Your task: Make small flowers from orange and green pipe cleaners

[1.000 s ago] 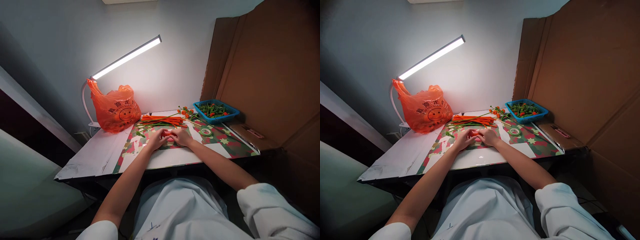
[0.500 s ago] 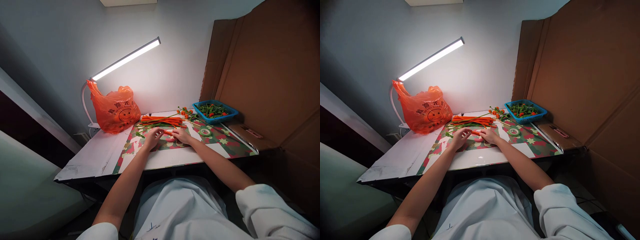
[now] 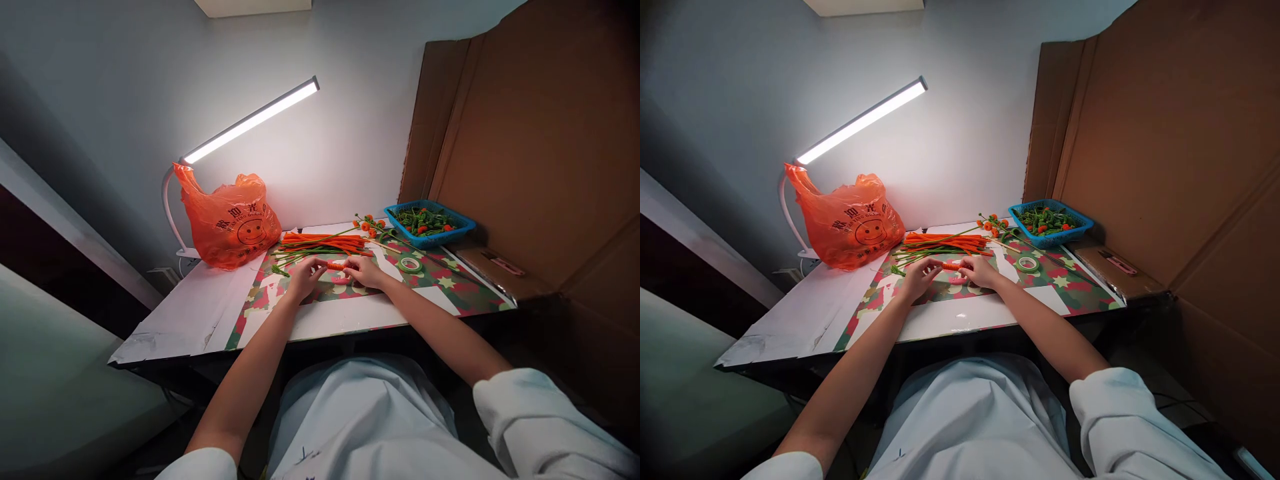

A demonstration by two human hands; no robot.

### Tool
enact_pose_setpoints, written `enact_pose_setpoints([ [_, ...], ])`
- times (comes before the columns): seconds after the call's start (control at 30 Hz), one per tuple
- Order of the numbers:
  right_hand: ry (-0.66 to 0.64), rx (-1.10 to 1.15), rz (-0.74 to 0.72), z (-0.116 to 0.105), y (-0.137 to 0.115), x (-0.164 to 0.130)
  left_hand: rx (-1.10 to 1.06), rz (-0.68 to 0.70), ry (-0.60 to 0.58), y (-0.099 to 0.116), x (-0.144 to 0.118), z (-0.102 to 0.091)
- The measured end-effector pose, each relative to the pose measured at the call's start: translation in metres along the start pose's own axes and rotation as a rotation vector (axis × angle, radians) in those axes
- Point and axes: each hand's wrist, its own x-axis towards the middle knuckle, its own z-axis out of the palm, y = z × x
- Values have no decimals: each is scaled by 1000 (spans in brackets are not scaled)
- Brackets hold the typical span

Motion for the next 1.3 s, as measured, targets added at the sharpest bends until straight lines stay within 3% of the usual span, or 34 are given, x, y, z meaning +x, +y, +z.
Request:
enact_pose_setpoints([
  [0.47, 40, -156, -104, 3, 8, 3, 70, 85, -49, -6, 0, 4],
  [0.73, 156, -351, -4, -7, 6, 3, 138, 109, 118, -6, 1, -2],
  [0.87, 150, -420, 44, -16, 5, 3, 159, 109, 170, -7, 2, -3],
  [1.3, 115, -382, -137, -15, 15, 5, 207, 134, 15, -11, 0, 0],
])
